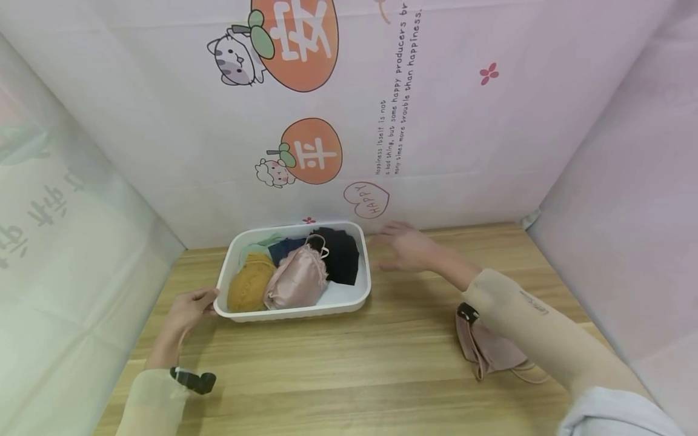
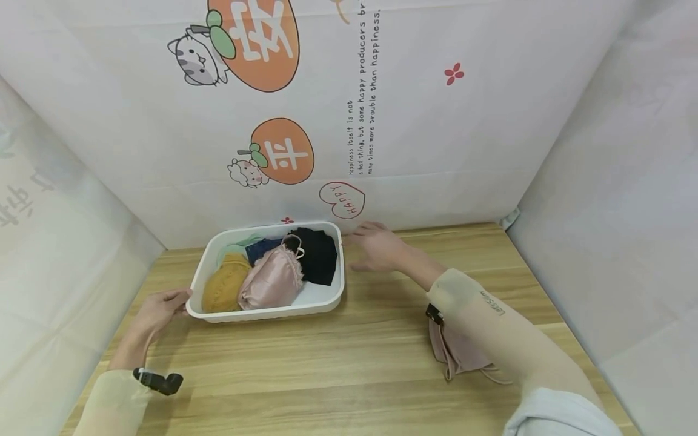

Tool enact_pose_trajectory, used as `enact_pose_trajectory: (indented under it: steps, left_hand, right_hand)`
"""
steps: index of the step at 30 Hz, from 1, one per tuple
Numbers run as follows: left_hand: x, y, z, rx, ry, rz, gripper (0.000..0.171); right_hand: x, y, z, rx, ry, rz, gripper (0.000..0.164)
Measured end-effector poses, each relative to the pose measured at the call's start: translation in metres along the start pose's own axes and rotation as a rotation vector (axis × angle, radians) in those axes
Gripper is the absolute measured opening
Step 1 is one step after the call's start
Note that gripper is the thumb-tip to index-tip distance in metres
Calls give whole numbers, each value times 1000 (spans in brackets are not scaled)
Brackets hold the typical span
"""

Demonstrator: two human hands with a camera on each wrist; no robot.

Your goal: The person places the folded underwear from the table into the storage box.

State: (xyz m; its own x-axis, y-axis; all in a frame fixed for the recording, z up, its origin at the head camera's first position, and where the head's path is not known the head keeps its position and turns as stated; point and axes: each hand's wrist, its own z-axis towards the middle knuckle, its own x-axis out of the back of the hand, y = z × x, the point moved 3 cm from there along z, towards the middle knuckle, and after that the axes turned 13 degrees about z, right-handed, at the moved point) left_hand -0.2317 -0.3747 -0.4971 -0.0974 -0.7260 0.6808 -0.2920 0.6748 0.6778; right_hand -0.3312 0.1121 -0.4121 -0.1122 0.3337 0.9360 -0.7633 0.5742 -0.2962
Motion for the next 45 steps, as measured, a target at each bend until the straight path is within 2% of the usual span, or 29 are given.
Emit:
enact_pose_trajectory:
  steps: [16,29,37,45]
  left_hand:
    - [-1,1,0,-5,0,-1,56]
    - [-1,0,0,-9,-1,-10,56]
    - [0,2,-1,-4,-1,-7,57]
    - [0,2,-3,0,-11,8,58]
  right_hand:
    - [6,15,-31,-82,-4,16,60]
    - [12,26,-60,-103,36,31,60]
    - [17,30,-78,-151,15,54,59]
    - [18,36,-97,-151,55,59,57]
